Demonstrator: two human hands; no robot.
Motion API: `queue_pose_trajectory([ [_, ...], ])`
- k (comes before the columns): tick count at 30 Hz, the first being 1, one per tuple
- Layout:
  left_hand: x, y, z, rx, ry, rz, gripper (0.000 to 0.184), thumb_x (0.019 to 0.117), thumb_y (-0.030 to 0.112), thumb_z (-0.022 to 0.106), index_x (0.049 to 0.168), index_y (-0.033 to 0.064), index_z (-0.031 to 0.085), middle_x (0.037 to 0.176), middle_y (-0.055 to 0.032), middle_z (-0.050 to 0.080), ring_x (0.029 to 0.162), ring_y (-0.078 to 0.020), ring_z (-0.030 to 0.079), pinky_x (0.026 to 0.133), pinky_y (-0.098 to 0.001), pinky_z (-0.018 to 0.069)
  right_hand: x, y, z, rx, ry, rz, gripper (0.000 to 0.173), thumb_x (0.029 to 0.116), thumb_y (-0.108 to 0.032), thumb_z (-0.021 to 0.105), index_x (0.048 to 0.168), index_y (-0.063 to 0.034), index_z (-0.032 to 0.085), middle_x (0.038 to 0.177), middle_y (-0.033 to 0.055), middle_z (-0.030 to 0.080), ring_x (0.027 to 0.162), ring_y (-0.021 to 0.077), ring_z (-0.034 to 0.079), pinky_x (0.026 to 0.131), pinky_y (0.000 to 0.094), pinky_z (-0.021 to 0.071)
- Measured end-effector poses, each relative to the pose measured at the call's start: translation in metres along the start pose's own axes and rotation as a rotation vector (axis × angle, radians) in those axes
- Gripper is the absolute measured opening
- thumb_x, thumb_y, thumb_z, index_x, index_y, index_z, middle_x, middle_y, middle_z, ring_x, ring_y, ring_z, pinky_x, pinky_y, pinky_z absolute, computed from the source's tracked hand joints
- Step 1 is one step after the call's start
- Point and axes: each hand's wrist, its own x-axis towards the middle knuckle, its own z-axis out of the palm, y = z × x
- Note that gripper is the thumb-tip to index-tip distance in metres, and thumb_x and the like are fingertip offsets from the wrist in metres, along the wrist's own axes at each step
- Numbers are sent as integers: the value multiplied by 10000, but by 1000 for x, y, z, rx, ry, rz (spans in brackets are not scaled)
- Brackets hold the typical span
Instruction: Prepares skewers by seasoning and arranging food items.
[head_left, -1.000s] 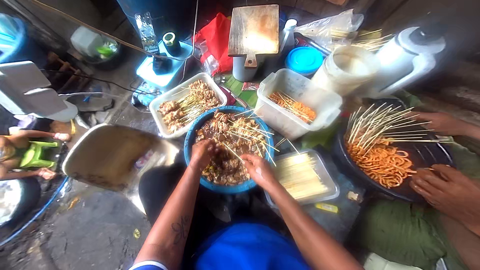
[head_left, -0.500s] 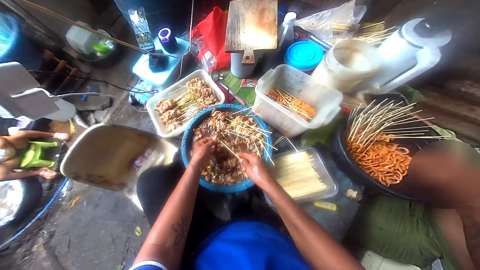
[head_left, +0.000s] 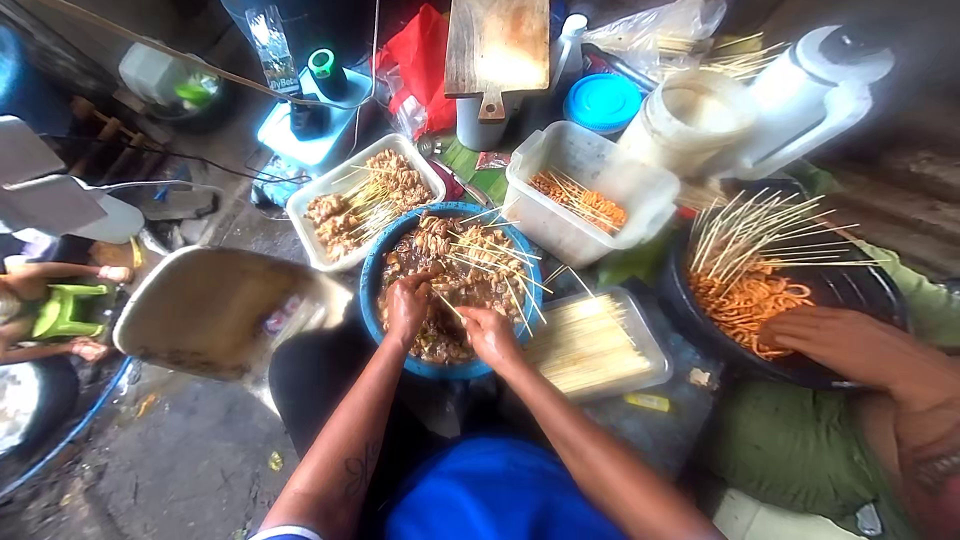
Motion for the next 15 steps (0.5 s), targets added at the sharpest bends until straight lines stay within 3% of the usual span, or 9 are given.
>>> queue_pose_trajectory([
  [6,-8,5,6,148,28,9,254,1027,87,542,1158,49,756,1038,-155,749,957,-290,712,907,-516,533,5,-5,21,62,58,47,327,1080,-89,471,1305,-40,703,981,189,727,878,308,686,870,489,534],
  [9,-16,11,14,170,-33,86,239,1020,76,561,1150,36,758,1106,-164,749,1065,-322,706,986,-550,512,16,-10,23,42,106,21,337,1083,-102,452,1280,-27,715,1166,221,727,1140,372,680,1017,563,497],
  [11,-15,10,20,125,-60,139,253,1001,56,574,1183,30,748,1117,-165,751,1065,-313,714,982,-544,521,24,-11,19,44,153,8,335,1079,-90,454,1268,-12,719,1207,228,716,1201,377,655,1063,555,470],
  [13,-5,5,24,90,-62,184,269,987,56,603,1235,-19,676,1119,-200,719,1029,-317,704,950,-515,540,25,-8,9,30,163,35,344,1079,-87,454,1318,-18,691,1232,230,707,1206,377,654,1071,551,468],
  [15,8,0,28,193,-114,210,290,988,51,617,1258,-53,624,1250,-239,656,1159,-352,658,1029,-506,515,24,-1,-2,5,163,79,349,1086,-98,449,1346,-30,672,1155,230,719,1076,367,691,995,542,508],
])
